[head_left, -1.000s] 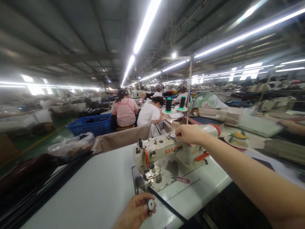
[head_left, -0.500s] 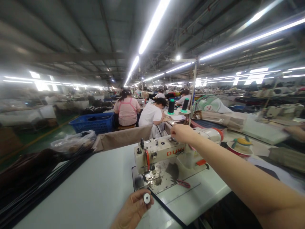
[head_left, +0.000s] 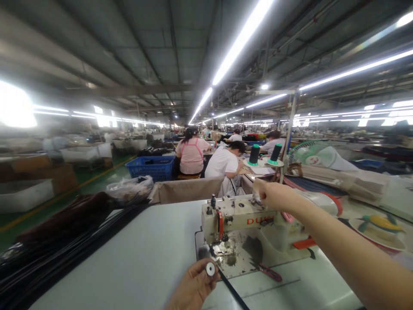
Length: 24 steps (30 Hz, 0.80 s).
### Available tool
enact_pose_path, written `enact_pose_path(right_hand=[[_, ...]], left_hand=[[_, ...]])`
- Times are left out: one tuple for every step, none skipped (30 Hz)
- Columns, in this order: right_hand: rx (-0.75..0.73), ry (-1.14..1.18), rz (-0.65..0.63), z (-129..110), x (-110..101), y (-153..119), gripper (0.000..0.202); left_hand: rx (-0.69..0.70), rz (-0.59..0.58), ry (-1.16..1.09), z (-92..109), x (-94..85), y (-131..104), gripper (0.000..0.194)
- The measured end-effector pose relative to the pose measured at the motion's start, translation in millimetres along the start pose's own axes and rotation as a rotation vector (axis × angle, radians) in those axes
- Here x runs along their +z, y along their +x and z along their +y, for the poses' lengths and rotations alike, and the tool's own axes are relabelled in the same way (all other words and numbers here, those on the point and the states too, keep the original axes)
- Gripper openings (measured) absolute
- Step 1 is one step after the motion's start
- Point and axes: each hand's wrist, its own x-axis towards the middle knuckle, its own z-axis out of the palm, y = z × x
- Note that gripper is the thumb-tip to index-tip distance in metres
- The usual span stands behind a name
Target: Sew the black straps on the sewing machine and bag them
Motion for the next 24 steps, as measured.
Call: enact_pose_path(right_hand=[[-0.018,0.011,0.003,0,0,0,0.017],[-0.022,0.019,0.013,-1,1,1,0.017],[-0.011,0.022,0.027,-1,2,1,0.017],[0.013,0.019,0.043,-2,3,1,0.019],[0.045,0.012,0.057,-1,3,1,0.021],[0.075,0.003,0.064,-1,3,1,0.023],[0.096,-0.005,0.064,0,3,0,0.022],[0.100,-0.008,0.053,1,2,-1,0.020],[0.087,-0.007,0.036,1,2,-2,0.017],[0.064,-0.002,0.019,1,1,-2,0.014],[0.039,0.005,0.009,1,1,-2,0.013],[0.021,0.010,0.009,0,1,-1,0.014],[0.019,0.009,0.020,-1,2,-1,0.017],[0.033,0.003,0.036,-3,3,0,0.021],[0.056,-0.007,0.050,-4,5,0,0.025],[0.082,-0.018,0.057,-5,6,0,0.027],[0.102,-0.026,0.057,-5,7,0,0.028],[0.112,-0.030,0.051,-6,8,0,0.028],[0.109,-0.029,0.042,-7,9,-1,0.027],[0.093,-0.022,0.033,-8,9,-2,0.025],[0.071,-0.012,0.028,-8,8,-2,0.023],[0.050,-0.002,0.029,-9,8,-2,0.022],[0.037,0.006,0.035,-10,8,-2,0.021],[0.038,0.008,0.046,-11,8,-2,0.022]], left_hand=[[0.004,-0.012,0.006,0,0.8,0,0.045],[0.012,-0.024,0.011,1,1.4,-1,0.045],[0.017,-0.031,0.014,1,1.7,-1,0.044],[0.019,-0.033,0.014,0,1.5,-1,0.044],[0.016,-0.032,0.011,0,0.7,0,0.044],[0.011,-0.029,0.005,-1,-0.5,0,0.045],[0.008,-0.025,-0.002,-2,-1.8,1,0.045],[0.009,-0.021,-0.009,-3,-2.8,2,0.046],[0.010,-0.020,-0.013,-3,-3.3,2,0.046],[0.013,-0.021,-0.014,-3,-3.1,2,0.047],[0.016,-0.025,-0.013,-3,-2.3,2,0.047],[0.020,-0.030,-0.010,-3,-1.1,1,0.047],[0.020,-0.035,-0.003,-2,0.1,0,0.046],[0.021,-0.037,0.003,-2,0.9,0,0.046],[0.017,-0.037,0.011,-2,0.9,0,0.046],[0.015,-0.036,0.018,-3,0.0,0,0.046],[0.014,-0.035,0.027,-4,-1.7,1,0.047],[0.012,-0.038,0.038,-5,-4.0,1,0.049],[0.012,-0.043,0.052,-7,-6.6,3,0.050],[0.009,-0.051,0.068,-8,-8.9,4,0.051],[0.007,-0.060,0.085,-9,-10.7,5,0.051],[0.007,-0.067,0.099,-10,-11.9,6,0.051],[0.006,-0.067,0.105,-10,-12.4,6,0.051],[0.004,-0.060,0.103,-10,-12.4,7,0.050]])
